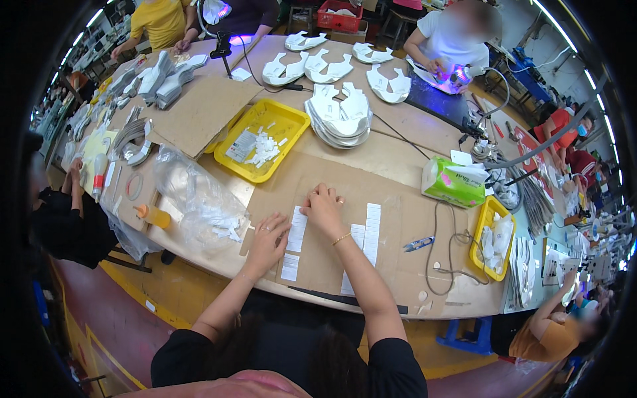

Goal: The person repeatedly picks small white rectangular pieces from a tray, folds or bends them by hand, and places them on a cardboard sheet. The person also moves a tissue box and a yellow tray on the table to access the work area.

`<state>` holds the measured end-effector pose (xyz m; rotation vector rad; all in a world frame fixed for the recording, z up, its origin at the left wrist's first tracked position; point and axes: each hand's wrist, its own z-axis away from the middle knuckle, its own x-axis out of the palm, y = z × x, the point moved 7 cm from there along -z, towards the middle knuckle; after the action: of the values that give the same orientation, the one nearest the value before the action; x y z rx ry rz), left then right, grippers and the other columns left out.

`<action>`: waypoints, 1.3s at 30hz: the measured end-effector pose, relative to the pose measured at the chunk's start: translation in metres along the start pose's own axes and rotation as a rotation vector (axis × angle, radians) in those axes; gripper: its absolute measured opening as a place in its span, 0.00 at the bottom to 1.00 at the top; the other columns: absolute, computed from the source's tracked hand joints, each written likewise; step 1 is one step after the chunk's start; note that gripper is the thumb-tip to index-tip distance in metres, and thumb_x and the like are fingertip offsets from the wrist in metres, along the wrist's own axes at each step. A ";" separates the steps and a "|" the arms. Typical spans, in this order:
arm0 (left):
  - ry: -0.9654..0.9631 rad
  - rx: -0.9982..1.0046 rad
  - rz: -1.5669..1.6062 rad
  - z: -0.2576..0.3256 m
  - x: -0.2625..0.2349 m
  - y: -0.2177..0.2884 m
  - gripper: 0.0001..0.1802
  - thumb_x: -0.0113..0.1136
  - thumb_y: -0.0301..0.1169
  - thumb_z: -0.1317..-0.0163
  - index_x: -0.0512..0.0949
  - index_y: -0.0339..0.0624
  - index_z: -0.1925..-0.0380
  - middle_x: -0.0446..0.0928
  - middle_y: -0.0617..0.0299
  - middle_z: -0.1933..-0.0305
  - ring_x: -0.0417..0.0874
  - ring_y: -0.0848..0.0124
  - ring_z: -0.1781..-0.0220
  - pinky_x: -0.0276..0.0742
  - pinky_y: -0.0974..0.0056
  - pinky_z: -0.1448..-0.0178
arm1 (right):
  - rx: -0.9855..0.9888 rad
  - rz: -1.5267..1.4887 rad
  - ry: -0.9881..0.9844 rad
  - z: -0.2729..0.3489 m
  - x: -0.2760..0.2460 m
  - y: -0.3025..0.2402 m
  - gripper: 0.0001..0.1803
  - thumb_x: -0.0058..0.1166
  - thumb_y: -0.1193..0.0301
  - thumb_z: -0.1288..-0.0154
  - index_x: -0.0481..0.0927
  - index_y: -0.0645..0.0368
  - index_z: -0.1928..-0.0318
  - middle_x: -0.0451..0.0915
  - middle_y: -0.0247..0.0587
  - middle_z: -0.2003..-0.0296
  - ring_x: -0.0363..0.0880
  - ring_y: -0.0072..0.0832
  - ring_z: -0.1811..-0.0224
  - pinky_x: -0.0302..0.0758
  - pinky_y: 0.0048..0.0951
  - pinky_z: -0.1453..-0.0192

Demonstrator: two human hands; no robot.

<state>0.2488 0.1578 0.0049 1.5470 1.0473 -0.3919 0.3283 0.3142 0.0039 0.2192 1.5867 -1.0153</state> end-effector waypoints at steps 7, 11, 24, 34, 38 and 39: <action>0.054 0.003 -0.006 -0.001 -0.002 0.001 0.11 0.58 0.27 0.37 0.82 0.43 0.56 0.77 0.55 0.43 0.71 0.58 0.33 0.57 0.50 0.28 | -0.001 -0.058 0.014 0.002 -0.004 -0.002 0.09 0.67 0.64 0.46 0.81 0.51 0.67 0.71 0.34 0.52 0.66 0.39 0.45 0.56 0.57 0.40; 0.062 0.006 -0.005 0.000 -0.002 0.001 0.11 0.58 0.27 0.38 0.82 0.43 0.56 0.77 0.55 0.44 0.71 0.58 0.33 0.57 0.50 0.28 | 0.001 -0.041 0.009 0.002 -0.002 -0.002 0.09 0.67 0.64 0.46 0.82 0.50 0.68 0.71 0.35 0.52 0.66 0.39 0.44 0.56 0.57 0.40; 0.063 0.008 0.011 0.001 -0.002 0.001 0.11 0.58 0.27 0.39 0.82 0.43 0.56 0.77 0.55 0.44 0.71 0.56 0.33 0.57 0.50 0.29 | -0.020 -0.034 0.021 0.000 0.005 0.003 0.05 0.63 0.66 0.44 0.81 0.51 0.69 0.71 0.36 0.51 0.66 0.40 0.45 0.56 0.57 0.41; 0.017 -0.016 -0.014 -0.001 0.003 -0.004 0.11 0.58 0.26 0.39 0.81 0.42 0.57 0.77 0.54 0.43 0.70 0.57 0.33 0.57 0.51 0.29 | -0.017 -0.029 0.094 -0.006 0.015 0.017 0.03 0.58 0.69 0.38 0.81 0.53 0.68 0.76 0.38 0.59 0.73 0.37 0.52 0.60 0.48 0.47; 0.059 -0.007 0.058 0.001 -0.001 -0.004 0.14 0.58 0.26 0.39 0.79 0.42 0.53 0.77 0.54 0.43 0.71 0.56 0.34 0.58 0.52 0.30 | 0.162 -0.666 0.039 -0.010 0.006 0.039 0.06 0.58 0.68 0.35 0.79 0.57 0.65 0.79 0.36 0.63 0.76 0.23 0.60 0.70 0.31 0.53; 0.072 -0.018 0.083 0.000 -0.004 -0.003 0.14 0.58 0.27 0.39 0.78 0.41 0.52 0.77 0.54 0.44 0.72 0.56 0.35 0.60 0.52 0.30 | 0.122 -0.680 0.089 -0.006 -0.003 0.037 0.07 0.59 0.68 0.35 0.78 0.58 0.65 0.79 0.35 0.63 0.75 0.21 0.61 0.71 0.27 0.55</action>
<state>0.2440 0.1559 0.0063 1.5928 1.0354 -0.2707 0.3486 0.3423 -0.0116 -0.2163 1.7199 -1.6432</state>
